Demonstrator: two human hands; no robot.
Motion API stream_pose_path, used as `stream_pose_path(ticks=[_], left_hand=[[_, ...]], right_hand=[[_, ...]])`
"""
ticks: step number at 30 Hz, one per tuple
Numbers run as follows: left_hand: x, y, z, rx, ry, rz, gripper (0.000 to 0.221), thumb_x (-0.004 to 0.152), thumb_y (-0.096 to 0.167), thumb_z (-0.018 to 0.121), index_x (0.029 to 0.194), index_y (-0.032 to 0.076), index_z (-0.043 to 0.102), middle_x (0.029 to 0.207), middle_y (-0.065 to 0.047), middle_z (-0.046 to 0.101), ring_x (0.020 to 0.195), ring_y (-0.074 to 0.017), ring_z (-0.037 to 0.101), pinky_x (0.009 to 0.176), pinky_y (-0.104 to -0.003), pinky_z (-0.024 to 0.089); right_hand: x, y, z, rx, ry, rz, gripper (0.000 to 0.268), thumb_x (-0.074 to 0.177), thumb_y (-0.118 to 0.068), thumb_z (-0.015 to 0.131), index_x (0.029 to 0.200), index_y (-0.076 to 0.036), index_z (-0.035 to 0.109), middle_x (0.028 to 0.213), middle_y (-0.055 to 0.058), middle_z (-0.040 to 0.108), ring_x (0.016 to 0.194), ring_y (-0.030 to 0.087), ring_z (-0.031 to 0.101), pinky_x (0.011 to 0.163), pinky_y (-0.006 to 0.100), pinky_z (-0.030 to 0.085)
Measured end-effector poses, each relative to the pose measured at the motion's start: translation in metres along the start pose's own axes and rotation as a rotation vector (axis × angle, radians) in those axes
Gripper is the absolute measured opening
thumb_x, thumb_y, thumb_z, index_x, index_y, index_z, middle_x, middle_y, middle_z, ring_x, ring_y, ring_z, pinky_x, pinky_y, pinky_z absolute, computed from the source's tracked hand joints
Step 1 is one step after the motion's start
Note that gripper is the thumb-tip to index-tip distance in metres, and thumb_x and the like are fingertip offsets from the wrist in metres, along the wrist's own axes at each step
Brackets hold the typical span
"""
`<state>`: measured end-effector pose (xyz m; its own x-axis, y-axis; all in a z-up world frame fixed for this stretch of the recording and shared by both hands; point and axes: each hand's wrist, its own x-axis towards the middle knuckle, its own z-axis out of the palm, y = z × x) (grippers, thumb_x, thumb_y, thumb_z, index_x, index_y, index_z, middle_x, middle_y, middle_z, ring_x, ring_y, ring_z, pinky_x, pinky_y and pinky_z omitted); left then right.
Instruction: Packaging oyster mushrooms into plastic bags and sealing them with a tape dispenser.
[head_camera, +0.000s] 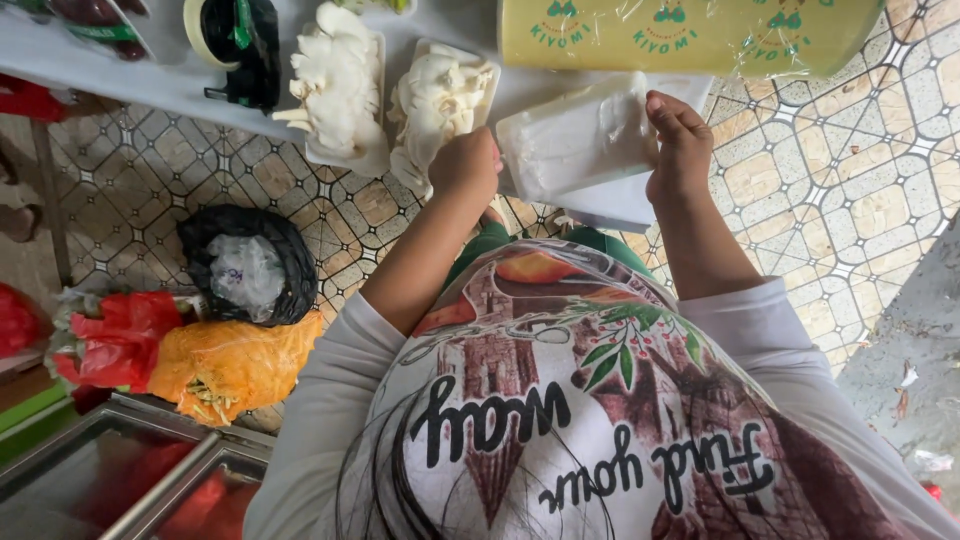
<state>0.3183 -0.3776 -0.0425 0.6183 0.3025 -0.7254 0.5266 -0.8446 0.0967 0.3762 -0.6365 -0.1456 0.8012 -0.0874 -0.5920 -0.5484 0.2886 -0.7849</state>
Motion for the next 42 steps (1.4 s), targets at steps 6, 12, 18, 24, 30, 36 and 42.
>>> stream_pose_path(ticks=[6, 12, 18, 24, 30, 36, 42], left_hand=[[0.012, 0.006, 0.015, -0.004, -0.013, -0.059, 0.019, 0.101, 0.004, 0.048, 0.100, 0.015, 0.064, 0.089, 0.002, 0.071, 0.082, -0.0177, 0.066, 0.064, -0.035, 0.048], [0.036, 0.003, 0.036, 0.026, 0.058, -0.016, 0.007, 0.099, 0.004, 0.061, 0.102, 0.010, 0.062, 0.093, -0.004, 0.073, 0.085, -0.0235, 0.070, 0.060, -0.038, 0.054], [0.069, -0.001, 0.063, 0.213, 0.010, -0.008, 0.026, 0.094, -0.008, 0.048, 0.093, 0.011, 0.065, 0.080, -0.001, 0.063, 0.072, -0.0175, 0.063, 0.060, -0.030, 0.052], [0.084, -0.006, 0.081, -0.002, 0.096, 0.043, 0.015, 0.099, 0.013, 0.058, 0.105, 0.004, 0.069, 0.095, -0.013, 0.074, 0.099, -0.0355, 0.075, 0.079, -0.055, 0.063], [0.082, -0.011, 0.091, -0.012, 0.009, 0.046, 0.027, 0.098, 0.018, 0.058, 0.117, 0.000, 0.065, 0.107, -0.018, 0.072, 0.107, -0.0406, 0.071, 0.082, -0.063, 0.059], [0.026, -0.003, 0.068, -0.172, -0.057, 0.241, 0.042, 0.096, 0.025, 0.070, 0.126, -0.003, 0.060, 0.118, -0.024, 0.068, 0.120, -0.0440, 0.065, 0.098, -0.062, 0.053], [0.045, -0.031, 0.104, -0.412, -0.068, 0.279, 0.034, 0.092, 0.026, 0.075, 0.118, 0.007, 0.063, 0.092, -0.003, 0.076, 0.070, -0.0235, 0.076, 0.085, -0.043, 0.057]], right_hand=[[0.011, 0.003, -0.001, 0.064, -0.056, -0.088, 0.013, 0.080, -0.016, 0.087, 0.090, -0.011, 0.081, 0.102, 0.004, 0.079, 0.106, 0.019, 0.072, 0.100, 0.033, 0.055], [0.010, 0.007, 0.003, 0.068, 0.004, -0.054, 0.019, 0.078, -0.018, 0.089, 0.094, -0.009, 0.082, 0.100, 0.004, 0.081, 0.106, 0.022, 0.074, 0.096, 0.036, 0.059], [0.015, 0.021, 0.005, 0.087, 0.050, -0.117, 0.020, 0.076, -0.019, 0.092, 0.092, -0.010, 0.083, 0.093, 0.002, 0.080, 0.094, 0.017, 0.072, 0.085, 0.031, 0.057], [0.024, 0.027, 0.001, -0.028, 0.095, -0.107, 0.030, 0.084, -0.026, 0.095, 0.103, -0.010, 0.080, 0.091, 0.006, 0.067, 0.088, 0.019, 0.073, 0.073, 0.038, 0.070], [0.025, 0.021, -0.026, -0.121, 0.026, 0.009, 0.030, 0.089, -0.027, 0.090, 0.109, -0.010, 0.076, 0.096, 0.006, 0.069, 0.092, 0.021, 0.074, 0.075, 0.044, 0.070], [0.015, 0.005, -0.066, -0.168, -0.001, 0.222, 0.019, 0.087, -0.027, 0.084, 0.102, -0.021, 0.076, 0.094, -0.003, 0.066, 0.088, 0.018, 0.063, 0.079, 0.032, 0.059], [0.058, 0.031, -0.096, -0.150, -0.136, 0.359, 0.015, 0.085, -0.028, 0.073, 0.099, -0.023, 0.074, 0.090, -0.007, 0.067, 0.086, 0.017, 0.060, 0.077, 0.032, 0.046]])
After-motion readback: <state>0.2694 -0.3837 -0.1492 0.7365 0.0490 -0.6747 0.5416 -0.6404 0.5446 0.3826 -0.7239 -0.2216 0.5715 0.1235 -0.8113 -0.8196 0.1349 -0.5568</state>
